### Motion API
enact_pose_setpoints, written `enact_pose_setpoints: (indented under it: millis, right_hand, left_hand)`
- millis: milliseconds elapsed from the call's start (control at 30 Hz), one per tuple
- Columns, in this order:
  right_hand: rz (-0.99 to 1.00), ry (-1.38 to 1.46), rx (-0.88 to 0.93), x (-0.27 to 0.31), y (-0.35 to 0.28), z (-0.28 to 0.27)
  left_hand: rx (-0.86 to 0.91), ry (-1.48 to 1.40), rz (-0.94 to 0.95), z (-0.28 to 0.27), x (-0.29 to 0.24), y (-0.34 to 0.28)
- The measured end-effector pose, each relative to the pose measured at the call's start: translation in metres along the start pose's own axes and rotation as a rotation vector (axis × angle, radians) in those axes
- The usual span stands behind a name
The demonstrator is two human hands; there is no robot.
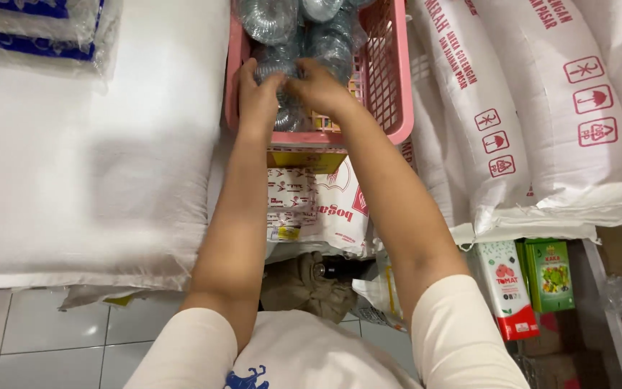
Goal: The person removes a stack of foil cups from a basket and places them on a shelf, then picks up a package of labels and places it back into a container.
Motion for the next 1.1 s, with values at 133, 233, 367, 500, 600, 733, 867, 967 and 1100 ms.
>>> enact_pose_setpoints:
  millis: [133, 233, 367, 500, 600, 733, 867, 967, 1100]
  right_hand:
    - [0.081, -0.015, 0.222, -0.015, 0.022, 0.023]
    - [0.065, 0.097, 0.207, -0.013, 0.015, 0.029]
    - [0.194, 0.412, 0.099, 0.007, -0.016, 0.004]
    - [-0.008, 0.517, -0.176, 0.034, -0.067, -0.032]
    - [-0.242, 0.681, -0.360, 0.054, -0.128, -0.057]
    - [-0.465, 0.971, -0.611, 0.075, -0.197, -0.077]
    - [-0.539, 0.631, -0.778, 0.078, -0.266, -0.091]
    - [-0.574, 0.230, -0.805, 0.080, -0.318, -0.095]
    - [-0.554, 0.213, -0.789, 0.079, -0.373, -0.083]
  left_hand:
    - [0.060, 0.029, -0.188, 0.008, 0.013, 0.019]
    - [0.005, 0.120, -0.072, 0.011, 0.005, 0.010]
    - [-0.118, 0.482, 0.104, 0.015, -0.025, -0.038]
    - [-0.187, 0.482, 0.493, 0.029, -0.066, -0.107]
    - [0.000, 0.188, 0.651, 0.043, -0.075, -0.159]
    - [0.483, -0.467, 0.275, 0.070, -0.053, -0.196]
    - [0.702, -0.806, -0.359, 0.102, -0.010, -0.209]
    - [0.919, -0.844, -0.647, 0.104, 0.003, -0.245]
    - [1.218, -0.781, -0.887, 0.099, 0.000, -0.294]
Point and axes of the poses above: each hand's wrist, its own y-axis towards the middle knuckle, its own z-axis out of the palm, x = y × z, the point moved 4 cm from there along y, towards the middle knuckle, and after that the axes turned 12 degrees about -z, right-handed, at the moved point
